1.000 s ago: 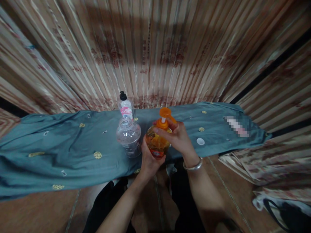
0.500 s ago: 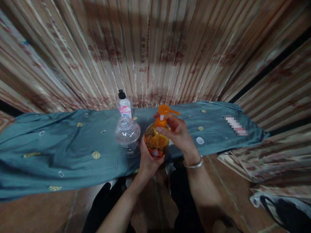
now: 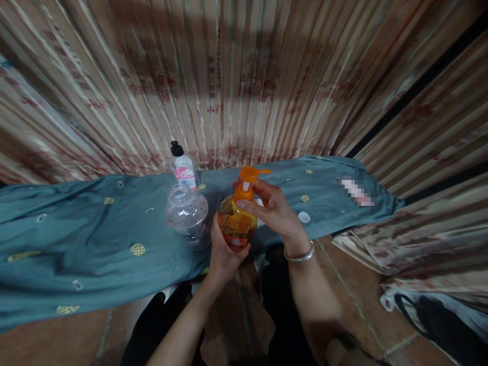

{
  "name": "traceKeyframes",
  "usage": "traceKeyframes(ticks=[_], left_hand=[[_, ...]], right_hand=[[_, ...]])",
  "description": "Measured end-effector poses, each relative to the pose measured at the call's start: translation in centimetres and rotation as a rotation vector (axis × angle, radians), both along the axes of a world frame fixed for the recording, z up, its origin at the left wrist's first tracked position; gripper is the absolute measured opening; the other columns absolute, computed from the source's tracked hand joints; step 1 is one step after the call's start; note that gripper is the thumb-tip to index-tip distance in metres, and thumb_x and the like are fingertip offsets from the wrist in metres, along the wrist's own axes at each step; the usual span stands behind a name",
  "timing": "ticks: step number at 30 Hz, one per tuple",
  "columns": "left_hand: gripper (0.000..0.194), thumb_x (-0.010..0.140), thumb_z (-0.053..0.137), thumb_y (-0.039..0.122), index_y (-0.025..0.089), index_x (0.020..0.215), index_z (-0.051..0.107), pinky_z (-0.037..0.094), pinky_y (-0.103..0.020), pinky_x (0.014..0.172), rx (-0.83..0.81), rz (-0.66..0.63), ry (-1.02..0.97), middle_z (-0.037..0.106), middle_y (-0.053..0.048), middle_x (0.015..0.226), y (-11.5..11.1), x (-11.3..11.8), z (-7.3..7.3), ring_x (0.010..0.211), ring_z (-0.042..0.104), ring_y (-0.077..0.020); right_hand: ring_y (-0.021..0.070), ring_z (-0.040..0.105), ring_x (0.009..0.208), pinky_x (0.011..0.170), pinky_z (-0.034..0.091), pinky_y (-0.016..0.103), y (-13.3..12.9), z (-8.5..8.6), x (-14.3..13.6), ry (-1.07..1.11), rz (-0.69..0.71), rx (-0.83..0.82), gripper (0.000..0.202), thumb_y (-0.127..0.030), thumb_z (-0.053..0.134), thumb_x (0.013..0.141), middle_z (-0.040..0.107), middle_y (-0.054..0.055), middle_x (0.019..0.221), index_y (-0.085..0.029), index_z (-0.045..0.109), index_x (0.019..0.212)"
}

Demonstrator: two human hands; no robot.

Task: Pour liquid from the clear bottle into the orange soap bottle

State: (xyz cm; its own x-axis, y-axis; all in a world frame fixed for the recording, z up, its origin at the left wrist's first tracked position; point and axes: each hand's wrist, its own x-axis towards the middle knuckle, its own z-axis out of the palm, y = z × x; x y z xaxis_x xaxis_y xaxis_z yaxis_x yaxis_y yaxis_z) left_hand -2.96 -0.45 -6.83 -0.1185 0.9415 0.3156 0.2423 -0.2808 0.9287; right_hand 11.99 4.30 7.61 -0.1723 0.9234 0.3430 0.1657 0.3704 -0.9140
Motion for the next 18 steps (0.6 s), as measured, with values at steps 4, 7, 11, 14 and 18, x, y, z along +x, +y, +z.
traceKeyframes(ticks=[4, 7, 11, 14, 18], left_hand=[[0.116, 0.065, 0.092, 0.029, 0.020, 0.163, 0.031, 0.039, -0.062, 0.129, 0.000, -0.004, -0.002, 0.048, -0.022, 0.161, 0.03, -0.03, 0.09, 0.155, 0.048, -0.0419], [0.116, 0.065, 0.092, 0.027, 0.021, 0.163, 0.031, 0.039, -0.062, 0.129, -0.001, -0.004, -0.004, 0.049, -0.021, 0.161, 0.09, 0.03, 0.03, 0.156, 0.047, -0.0421], [0.116, 0.064, 0.093, 0.025, 0.023, 0.163, 0.032, 0.036, -0.062, 0.130, -0.004, -0.002, 0.001, 0.049, -0.020, 0.162, 0.10, 0.12, -0.20, 0.155, 0.048, -0.0413], [0.117, 0.065, 0.093, 0.026, 0.023, 0.164, 0.031, 0.035, -0.061, 0.131, -0.003, 0.001, 0.000, 0.048, -0.020, 0.163, 0.05, 0.19, -0.39, 0.157, 0.046, -0.0409], [0.117, 0.065, 0.092, 0.027, 0.021, 0.165, 0.030, 0.035, -0.061, 0.131, -0.002, 0.000, -0.007, 0.046, -0.021, 0.164, 0.04, 0.29, -0.67, 0.159, 0.042, -0.0421]], right_hand=[[0.0282, 0.075, 0.109, 0.105, 0.056, 0.044, 0.01, -0.32, -0.13, -0.018, -0.104, 0.016, 0.056, -0.070, 0.090, 0.074, 0.081, 0.004, 0.109, -0.025, 0.075, 0.102], [0.0298, 0.075, 0.112, 0.109, 0.055, 0.047, -0.01, -0.54, -0.31, -0.006, -0.218, 0.031, 0.057, -0.069, 0.094, 0.068, 0.081, 0.006, 0.112, -0.025, 0.073, 0.097], [0.0289, 0.074, 0.118, 0.113, 0.054, 0.045, -0.07, -0.16, 0.22, 0.016, -0.117, 0.014, 0.052, -0.070, 0.090, 0.075, 0.082, 0.006, 0.117, -0.026, 0.075, 0.097], [0.0281, 0.075, 0.115, 0.110, 0.055, 0.044, -0.20, 0.17, 0.62, -0.004, 0.025, -0.006, 0.048, -0.071, 0.083, 0.082, 0.082, 0.004, 0.112, -0.027, 0.077, 0.103], [0.0303, 0.074, 0.116, 0.110, 0.055, 0.047, -0.38, 0.05, 0.16, -0.029, -0.162, 0.037, 0.060, -0.071, 0.092, 0.071, 0.081, 0.005, 0.116, -0.027, 0.075, 0.108]])
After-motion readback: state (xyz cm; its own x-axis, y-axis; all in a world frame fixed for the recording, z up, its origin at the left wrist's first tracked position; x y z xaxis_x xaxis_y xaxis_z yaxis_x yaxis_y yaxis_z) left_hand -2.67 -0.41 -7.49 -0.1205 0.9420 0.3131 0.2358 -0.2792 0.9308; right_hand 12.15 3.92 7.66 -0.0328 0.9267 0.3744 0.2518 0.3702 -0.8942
